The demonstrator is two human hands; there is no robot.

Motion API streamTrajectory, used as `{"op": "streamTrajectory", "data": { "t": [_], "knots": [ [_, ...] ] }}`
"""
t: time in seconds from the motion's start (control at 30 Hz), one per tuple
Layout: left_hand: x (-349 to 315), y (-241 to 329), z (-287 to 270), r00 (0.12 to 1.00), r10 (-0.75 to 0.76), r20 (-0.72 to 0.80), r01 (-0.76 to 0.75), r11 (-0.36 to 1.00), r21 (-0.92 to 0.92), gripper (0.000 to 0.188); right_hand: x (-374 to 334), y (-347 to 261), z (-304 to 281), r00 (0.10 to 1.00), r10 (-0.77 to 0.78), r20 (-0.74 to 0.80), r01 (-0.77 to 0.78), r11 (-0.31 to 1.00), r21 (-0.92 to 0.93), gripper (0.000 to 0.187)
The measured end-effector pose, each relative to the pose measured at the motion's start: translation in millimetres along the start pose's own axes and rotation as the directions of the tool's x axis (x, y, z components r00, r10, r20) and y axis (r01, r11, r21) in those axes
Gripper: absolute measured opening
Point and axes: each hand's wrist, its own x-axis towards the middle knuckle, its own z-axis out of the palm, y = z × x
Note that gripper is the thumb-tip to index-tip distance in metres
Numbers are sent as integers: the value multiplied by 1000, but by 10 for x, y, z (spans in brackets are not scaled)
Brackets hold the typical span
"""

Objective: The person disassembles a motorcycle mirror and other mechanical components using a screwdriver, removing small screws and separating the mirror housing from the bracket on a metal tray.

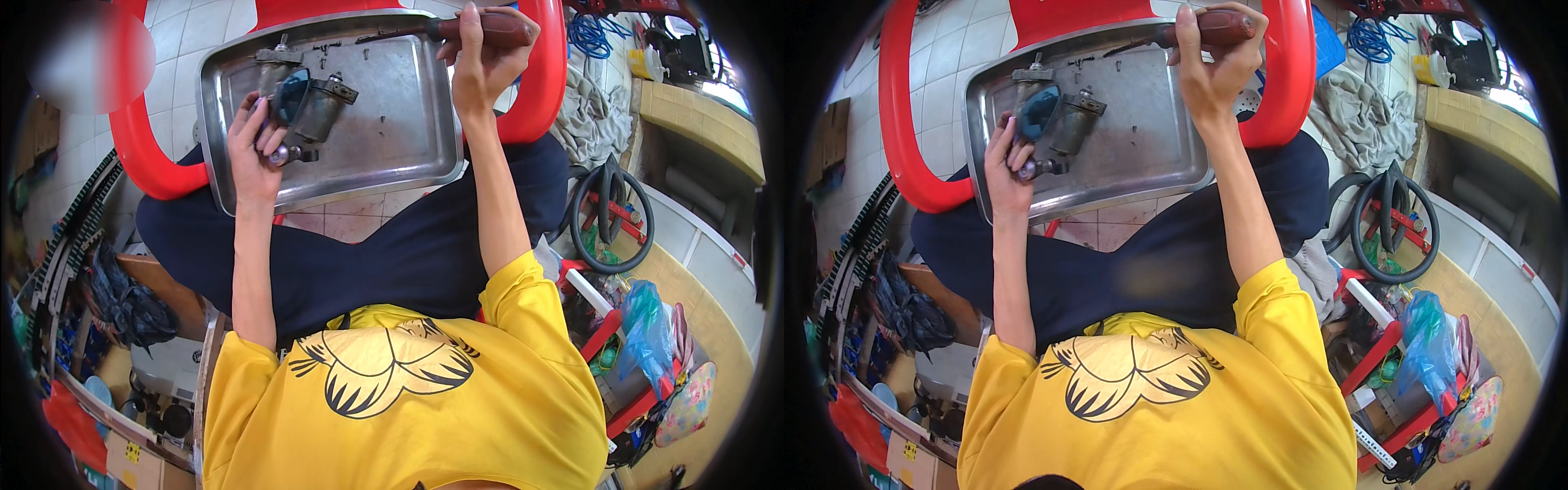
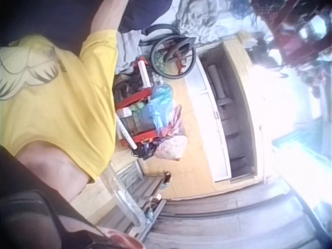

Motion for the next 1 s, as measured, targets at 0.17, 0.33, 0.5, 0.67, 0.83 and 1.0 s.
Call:
{"op": "streamTrajectory", "data": {
  "t": [0.17, 0.33, 0.5, 0.67, 0.83, 1.0],
  "knots": [
    [29, 133, -172, 998, -10, 64, 23, 979, -204, 28, 36, 21, -25, 999, -40, 24, 39, 999, 9, 24],
    [27, 168, -349, 991, -16, 135, 87, 838, -539, 14, 42, -16, -17, 1000, -8, -6, 8, 1000, 10, 23],
    [100, 245, -330, 940, -20, 340, 295, 544, -785, 12, 51, -3, -51, 1000, -7, -11, 7, 1000, 6, 24],
    [-75, 500, -260, 995, 91, 27, -82, 969, -235, 20, 111, 64, -50, 985, -155, 74, 153, 988, 36, 35],
    [-402, 638, 273, 970, 229, 80, -233, 787, 572, 19, 149, 55, -101, 991, -121, 52, 121, 993, 16, 34],
    [-593, 577, 28, 947, 322, 20, -247, 682, 688, 24, 137, -26, -87, 996, -87, 17, 85, 993, 84, 36]
  ]
}}
